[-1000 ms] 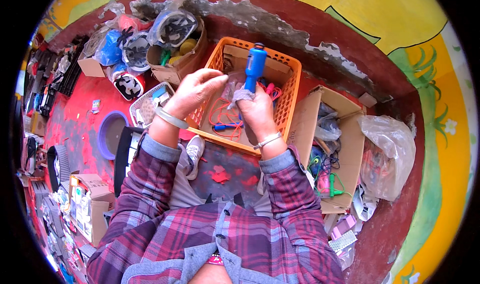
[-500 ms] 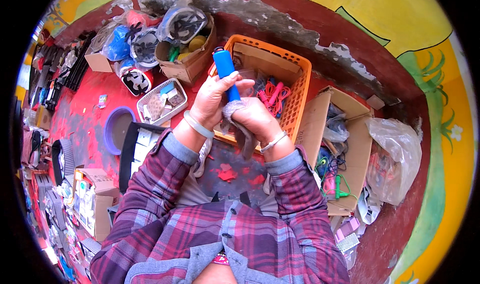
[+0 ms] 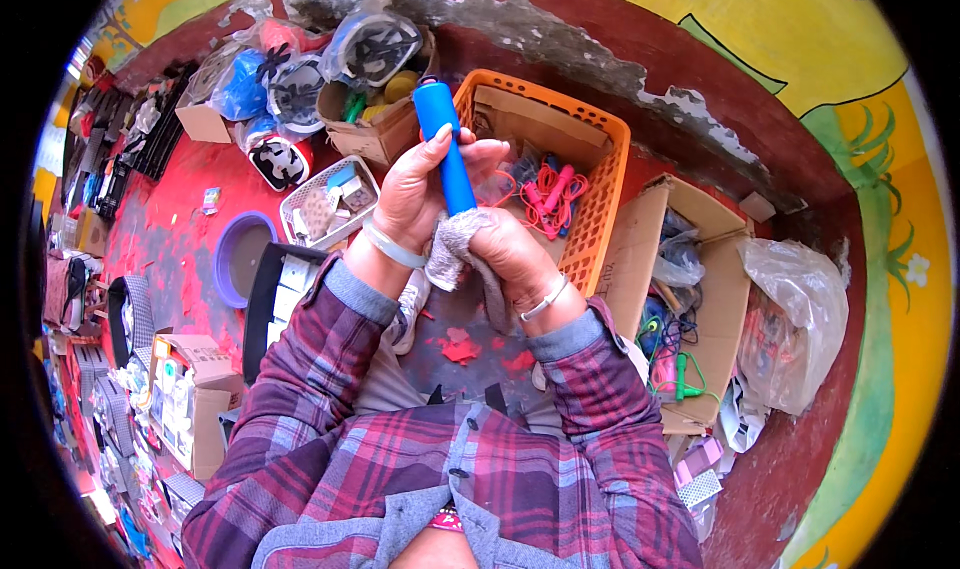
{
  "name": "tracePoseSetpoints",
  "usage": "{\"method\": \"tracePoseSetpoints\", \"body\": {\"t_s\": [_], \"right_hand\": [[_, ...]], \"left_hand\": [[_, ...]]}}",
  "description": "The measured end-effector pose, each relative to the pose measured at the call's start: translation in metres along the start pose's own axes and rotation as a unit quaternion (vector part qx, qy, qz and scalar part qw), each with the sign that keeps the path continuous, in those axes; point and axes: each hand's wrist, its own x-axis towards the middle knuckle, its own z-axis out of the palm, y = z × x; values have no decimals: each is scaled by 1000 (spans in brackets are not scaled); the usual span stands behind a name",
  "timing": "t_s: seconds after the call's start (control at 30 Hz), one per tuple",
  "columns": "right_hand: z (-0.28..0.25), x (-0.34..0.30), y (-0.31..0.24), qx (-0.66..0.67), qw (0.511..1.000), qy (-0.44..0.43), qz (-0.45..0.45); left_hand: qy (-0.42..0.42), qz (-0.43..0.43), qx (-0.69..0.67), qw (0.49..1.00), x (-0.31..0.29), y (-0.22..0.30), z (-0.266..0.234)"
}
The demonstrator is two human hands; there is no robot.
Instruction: The person cleans jump rope handles and cords using a cloth, then coils the cords around the handles.
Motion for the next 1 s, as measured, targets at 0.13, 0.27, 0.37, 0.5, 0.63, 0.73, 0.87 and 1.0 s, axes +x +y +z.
{"method": "tracePoseSetpoints", "body": {"t_s": [0.13, 0.27, 0.37, 0.5, 0.63, 0.73, 0.87, 1.0], "right_hand": [[2, 6, 8, -198, 972, 100, -81], [1, 5, 5, -486, 852, 178, -81], [-17, 0, -6, -495, 862, 79, -73], [-55, -15, -39, -254, 952, 24, -169], [-85, -12, -57, -320, 865, 197, -334], [-67, -10, -62, -160, 896, 205, -361], [-59, -1, -58, -53, 905, 173, -385], [-49, 11, -44, -272, 861, 214, -373]], "left_hand": [[27, 18, 10, 999, 7, -2, -5], [43, 19, -10, 999, 6, -2, -3], [97, 25, 1, 995, 5, 4, -7], [147, 46, 36, 987, 16, 9, -13], [148, -20, 111, 983, 12, -10, -10], [119, -78, 149, 979, 4, -18, 5], [107, -152, 203, 961, -4, -34, 13], [116, -179, 251, 944, -10, -41, 19]]}}
